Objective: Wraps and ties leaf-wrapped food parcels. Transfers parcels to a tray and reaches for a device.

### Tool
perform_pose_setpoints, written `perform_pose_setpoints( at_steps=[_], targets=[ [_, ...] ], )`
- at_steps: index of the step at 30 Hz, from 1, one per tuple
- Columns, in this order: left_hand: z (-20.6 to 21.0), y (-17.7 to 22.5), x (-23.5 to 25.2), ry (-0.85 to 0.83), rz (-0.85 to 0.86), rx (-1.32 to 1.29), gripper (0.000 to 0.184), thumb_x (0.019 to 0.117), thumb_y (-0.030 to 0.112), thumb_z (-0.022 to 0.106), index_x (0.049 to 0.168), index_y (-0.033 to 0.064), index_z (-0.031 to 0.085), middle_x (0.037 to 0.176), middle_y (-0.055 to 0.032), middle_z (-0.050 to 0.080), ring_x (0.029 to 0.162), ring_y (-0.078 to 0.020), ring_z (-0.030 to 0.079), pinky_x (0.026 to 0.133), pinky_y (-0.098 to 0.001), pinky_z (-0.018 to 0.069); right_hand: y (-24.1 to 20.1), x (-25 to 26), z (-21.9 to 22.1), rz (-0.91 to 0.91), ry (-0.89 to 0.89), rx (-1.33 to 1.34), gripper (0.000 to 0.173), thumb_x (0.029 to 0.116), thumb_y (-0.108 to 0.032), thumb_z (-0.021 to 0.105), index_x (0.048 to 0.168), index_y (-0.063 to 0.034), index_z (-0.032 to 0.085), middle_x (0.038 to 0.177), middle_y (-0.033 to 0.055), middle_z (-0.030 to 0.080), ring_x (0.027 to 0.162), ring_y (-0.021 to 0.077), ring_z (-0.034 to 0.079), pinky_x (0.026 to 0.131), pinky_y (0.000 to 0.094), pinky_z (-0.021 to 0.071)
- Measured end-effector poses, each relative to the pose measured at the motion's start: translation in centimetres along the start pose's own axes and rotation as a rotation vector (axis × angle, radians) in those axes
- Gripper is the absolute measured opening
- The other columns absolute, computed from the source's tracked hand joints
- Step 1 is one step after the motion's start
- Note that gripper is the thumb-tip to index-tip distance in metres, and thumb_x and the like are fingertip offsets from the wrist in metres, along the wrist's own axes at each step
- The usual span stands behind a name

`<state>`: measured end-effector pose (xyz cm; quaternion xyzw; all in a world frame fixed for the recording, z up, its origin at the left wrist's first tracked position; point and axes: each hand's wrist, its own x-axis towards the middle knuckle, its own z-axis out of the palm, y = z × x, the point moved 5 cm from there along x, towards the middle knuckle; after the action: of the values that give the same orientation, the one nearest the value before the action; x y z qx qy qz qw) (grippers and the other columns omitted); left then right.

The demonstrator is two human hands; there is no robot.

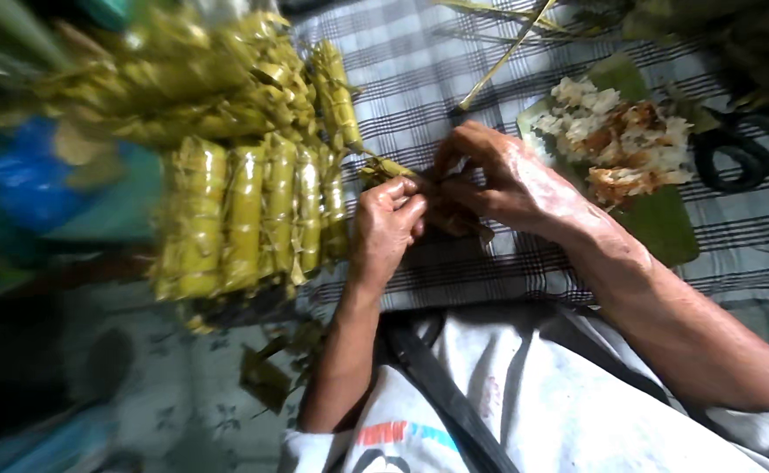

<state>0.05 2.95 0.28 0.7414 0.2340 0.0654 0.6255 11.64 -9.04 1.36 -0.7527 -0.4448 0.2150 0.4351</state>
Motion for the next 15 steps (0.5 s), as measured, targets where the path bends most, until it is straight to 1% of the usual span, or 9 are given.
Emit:
perform_pose_setpoints(
  at_steps=[2, 4, 5, 6, 8, 10, 11, 13, 15],
  targets=[
    [0.1, -0.3, 0.1, -0.013, -0.047, -0.121, 0.015, 0.0977, -0.004, 0.055, 0.092, 0.0032, 0.067, 0.056, 0.0008, 0.056, 0.041, -0.0008, 0.044, 0.038, -0.0127, 0.0349, 0.0, -0.8, -0.1, -0.033, 0.017, -0.023, 0.015, 0.0904, -0.018, 0.061, 0.099, -0.0098, 0.071, 0.105, 0.004, 0.062, 0.095, 0.0123, 0.061, 0.08, 0.0307, 0.0516],
    [0.1, -0.5, 0.0, -0.007, -0.083, -0.176, 0.016, 0.0978, -0.004, 0.054, 0.093, 0.0025, 0.068, 0.055, 0.0019, 0.054, 0.041, -0.0004, 0.044, 0.039, -0.0125, 0.0357, -0.5, -1.7, 0.3, -0.073, 0.008, -0.043, 0.015, 0.0917, -0.023, 0.065, 0.097, -0.0118, 0.074, 0.109, 0.0034, 0.065, 0.1, 0.0116, 0.063, 0.084, 0.0286, 0.0529],
    [0.2, -0.6, 0.0, 0.003, -0.097, -0.192, 0.016, 0.0982, -0.004, 0.054, 0.094, 0.002, 0.068, 0.055, 0.0022, 0.054, 0.041, 0.0, 0.044, 0.039, -0.0123, 0.0361, -0.8, -2.0, 0.6, -0.091, 0.01, -0.049, 0.016, 0.0915, -0.023, 0.068, 0.099, -0.0119, 0.075, 0.11, 0.0037, 0.066, 0.102, 0.0129, 0.063, 0.087, 0.029, 0.0531],
    [0.2, -0.6, 0.1, 0.014, -0.107, -0.201, 0.016, 0.0993, -0.003, 0.054, 0.095, 0.0021, 0.069, 0.057, 0.0024, 0.055, 0.042, 0.0004, 0.045, 0.039, -0.0121, 0.0368, -1.0, -2.1, 0.9, -0.11, 0.03, -0.062, 0.016, 0.0919, -0.022, 0.07, 0.102, -0.0098, 0.075, 0.112, 0.006, 0.066, 0.104, 0.0159, 0.063, 0.089, 0.0313, 0.0534],
    [0.3, -0.7, 0.0, 0.032, -0.108, -0.233, 0.017, 0.101, -0.001, 0.053, 0.095, 0.0024, 0.068, 0.06, 0.0017, 0.058, 0.043, 0.0001, 0.045, 0.039, -0.0126, 0.0375, -1.4, -2.1, 1.3, -0.13, 0.095, -0.082, 0.013, 0.0922, -0.015, 0.069, 0.099, -0.0055, 0.074, 0.109, 0.0105, 0.067, 0.102, 0.0217, 0.065, 0.088, 0.0354, 0.0544],
    [0.4, -0.6, -0.2, 0.043, -0.069, -0.242, 0.016, 0.1015, 0.0, 0.053, 0.097, 0.0027, 0.068, 0.065, 0.0001, 0.062, 0.044, -0.0009, 0.048, 0.039, -0.0138, 0.0397, -1.5, -1.5, 1.1, -0.153, 0.116, -0.085, 0.01, 0.092, -0.012, 0.067, 0.094, -0.0041, 0.073, 0.104, 0.0116, 0.067, 0.097, 0.0226, 0.065, 0.084, 0.0354, 0.0546],
    [0.3, -0.5, -0.3, 0.048, -0.033, -0.207, 0.014, 0.1019, 0.0, 0.054, 0.099, 0.0027, 0.068, 0.067, -0.0007, 0.064, 0.045, -0.0016, 0.051, 0.04, -0.0145, 0.0418, -1.5, -1.1, 0.8, -0.161, 0.094, -0.082, 0.01, 0.0924, -0.012, 0.067, 0.094, -0.0042, 0.073, 0.101, 0.0113, 0.067, 0.095, 0.0219, 0.065, 0.082, 0.0352, 0.0545],
    [0.2, -0.2, -0.6, 0.093, 0.041, -0.054, 0.009, 0.1014, 0.001, 0.057, 0.103, 0.0029, 0.066, 0.07, -0.0013, 0.067, 0.048, -0.0033, 0.056, 0.042, -0.017, 0.0468, -1.3, -0.1, 0.1, -0.183, 0.029, -0.079, 0.011, 0.0937, -0.011, 0.065, 0.095, -0.0047, 0.074, 0.097, 0.01, 0.067, 0.09, 0.0193, 0.065, 0.08, 0.0341, 0.0536],
    [0.3, 0.3, -1.0, 0.149, 0.094, 0.101, 0.007, 0.099, 0.0, 0.06, 0.102, 0.0037, 0.065, 0.071, -0.0018, 0.068, 0.049, -0.0055, 0.06, 0.044, -0.0201, 0.0503, -1.0, 0.8, -0.5, -0.211, -0.019, -0.097, 0.011, 0.0938, -0.007, 0.064, 0.095, -0.0037, 0.074, 0.098, 0.0108, 0.067, 0.09, 0.0192, 0.064, 0.08, 0.0336, 0.0532]
  ],
)
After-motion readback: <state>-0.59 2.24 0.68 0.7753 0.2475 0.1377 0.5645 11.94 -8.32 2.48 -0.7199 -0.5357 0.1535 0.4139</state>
